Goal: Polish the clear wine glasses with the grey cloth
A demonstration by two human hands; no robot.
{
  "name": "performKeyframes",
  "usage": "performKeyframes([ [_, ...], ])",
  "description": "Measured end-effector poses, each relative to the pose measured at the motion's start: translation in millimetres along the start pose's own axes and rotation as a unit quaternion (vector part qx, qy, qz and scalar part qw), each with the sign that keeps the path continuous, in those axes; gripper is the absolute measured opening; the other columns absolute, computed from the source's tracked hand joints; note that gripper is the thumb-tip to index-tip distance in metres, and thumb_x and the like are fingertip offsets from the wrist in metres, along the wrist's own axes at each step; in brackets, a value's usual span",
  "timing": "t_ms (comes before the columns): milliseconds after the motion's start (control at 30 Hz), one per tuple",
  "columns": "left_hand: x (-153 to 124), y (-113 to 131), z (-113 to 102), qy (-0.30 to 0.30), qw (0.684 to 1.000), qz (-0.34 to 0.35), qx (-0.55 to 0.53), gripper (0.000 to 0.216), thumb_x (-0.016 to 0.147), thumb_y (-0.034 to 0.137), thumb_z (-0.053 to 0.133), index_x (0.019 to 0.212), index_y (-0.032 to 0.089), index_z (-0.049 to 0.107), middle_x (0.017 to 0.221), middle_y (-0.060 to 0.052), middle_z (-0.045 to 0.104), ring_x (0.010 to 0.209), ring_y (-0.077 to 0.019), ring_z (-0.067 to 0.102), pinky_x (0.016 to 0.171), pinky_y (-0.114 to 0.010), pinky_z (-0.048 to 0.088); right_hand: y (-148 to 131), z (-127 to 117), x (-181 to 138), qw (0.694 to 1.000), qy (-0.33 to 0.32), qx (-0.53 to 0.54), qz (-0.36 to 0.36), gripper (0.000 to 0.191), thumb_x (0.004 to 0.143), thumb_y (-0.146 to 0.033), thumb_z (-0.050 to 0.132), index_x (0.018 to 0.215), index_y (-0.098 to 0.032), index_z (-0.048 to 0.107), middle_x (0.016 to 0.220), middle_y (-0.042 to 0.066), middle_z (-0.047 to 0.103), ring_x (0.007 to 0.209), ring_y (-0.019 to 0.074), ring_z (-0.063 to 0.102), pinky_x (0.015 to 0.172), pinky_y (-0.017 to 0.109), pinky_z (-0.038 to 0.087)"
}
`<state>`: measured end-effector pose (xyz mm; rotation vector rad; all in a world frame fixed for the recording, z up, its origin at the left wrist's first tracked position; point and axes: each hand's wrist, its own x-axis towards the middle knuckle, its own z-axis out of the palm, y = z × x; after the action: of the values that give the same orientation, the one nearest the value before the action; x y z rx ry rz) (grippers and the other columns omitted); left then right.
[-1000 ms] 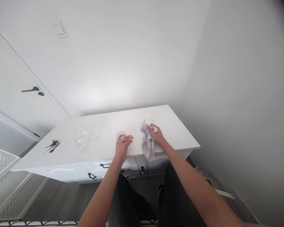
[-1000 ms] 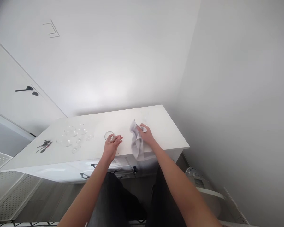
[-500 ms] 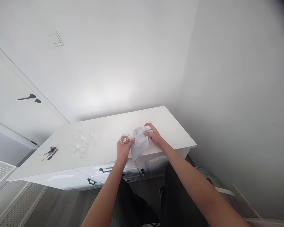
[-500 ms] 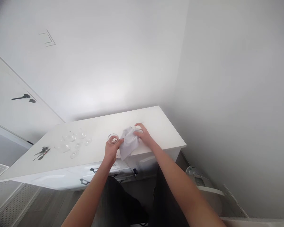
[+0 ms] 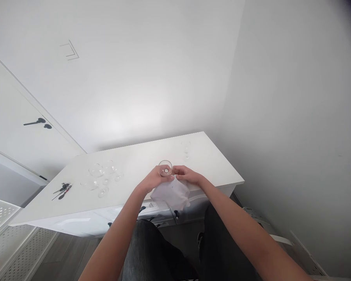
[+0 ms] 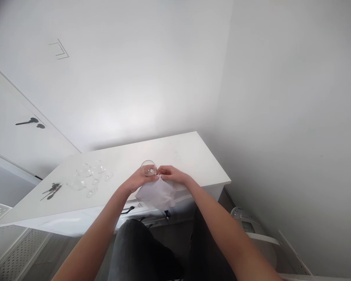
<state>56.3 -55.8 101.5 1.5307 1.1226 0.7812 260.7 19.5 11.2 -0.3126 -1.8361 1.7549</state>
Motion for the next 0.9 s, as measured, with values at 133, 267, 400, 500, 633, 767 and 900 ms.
performKeyframes([
  [133,3.2,-16.6,-3.5,0.107,0.993,-0.006,-0.044,0.037,0.072,0.04,0.084,0.082,0.019,0.056,0.08,-0.001,0.067,0.075,-0.0165,0.064,0.064,-0.025,0.046,-0.2,-0.5,-2.8,0.997,0.054,0.05,0.03,0.038,0.08,-0.051,0.08,0.093,-0.018,0.068,0.087,0.001,0.064,0.079,0.0148,0.058,0.071,0.025,0.046],
  [267,6.1,-38.6,-14.0,0.261,0.961,-0.012,-0.087,0.037,0.077,0.039,0.08,0.09,0.02,0.052,0.091,-0.01,0.076,0.086,-0.0244,0.074,0.071,-0.033,0.055,1.3,1.4,0.4,0.975,0.161,0.132,0.076,0.036,0.077,-0.049,0.082,0.092,-0.02,0.067,0.089,0.001,0.064,0.076,0.0146,0.057,0.069,0.026,0.044],
  [400,17.8,-64.7,-26.6,0.443,0.896,0.008,0.022,0.029,0.08,0.028,0.072,0.096,0.022,0.049,0.099,-0.008,0.075,0.084,-0.0235,0.075,0.071,-0.037,0.059,1.6,-0.7,2.3,0.956,0.228,0.168,0.072,0.035,0.079,-0.05,0.079,0.092,-0.023,0.061,0.08,-0.003,0.061,0.067,0.0129,0.054,0.061,0.024,0.04],
  [500,29.6,-84.7,-30.6,0.437,0.899,0.015,-0.01,0.033,0.077,0.018,0.068,0.102,0.023,0.046,0.113,-0.01,0.072,0.097,-0.0229,0.073,0.076,-0.038,0.061,1.1,-5.4,2.0,0.953,0.228,0.184,0.082,0.039,0.075,-0.042,0.08,0.106,-0.026,0.061,0.081,-0.003,0.064,0.067,0.0149,0.057,0.058,0.024,0.041],
  [633,38.7,-108.5,-25.6,0.336,0.929,0.072,-0.135,0.044,0.082,0.02,0.063,0.121,0.024,0.044,0.126,-0.011,0.062,0.116,-0.0236,0.066,0.085,-0.042,0.063,5.2,-9.5,5.6,0.936,0.284,0.188,0.089,0.038,0.07,-0.031,0.075,0.106,-0.024,0.066,0.086,-0.001,0.069,0.072,0.0168,0.061,0.063,0.026,0.045],
  [767,39.9,-122.7,-21.0,0.298,0.93,0.128,-0.174,0.047,0.094,0.037,0.06,0.134,0.028,0.04,0.124,-0.009,0.058,0.113,-0.0217,0.065,0.09,-0.045,0.063,13.3,-6.6,11.4,0.936,0.304,0.157,0.08,0.029,0.077,-0.044,0.074,0.092,-0.02,0.068,0.087,0.002,0.069,0.076,0.0169,0.06,0.068,0.026,0.046],
  [900,40.8,-124.1,-21.4,0.323,0.928,0.156,-0.101,0.053,0.096,0.047,0.062,0.138,0.029,0.035,0.126,-0.009,0.053,0.108,-0.0199,0.065,0.082,-0.039,0.063,18.3,-4.2,13.1,0.94,0.314,0.099,0.091,0.033,0.083,-0.053,0.069,0.09,-0.022,0.064,0.084,0.001,0.066,0.075,0.017,0.057,0.066,0.026,0.043],
])
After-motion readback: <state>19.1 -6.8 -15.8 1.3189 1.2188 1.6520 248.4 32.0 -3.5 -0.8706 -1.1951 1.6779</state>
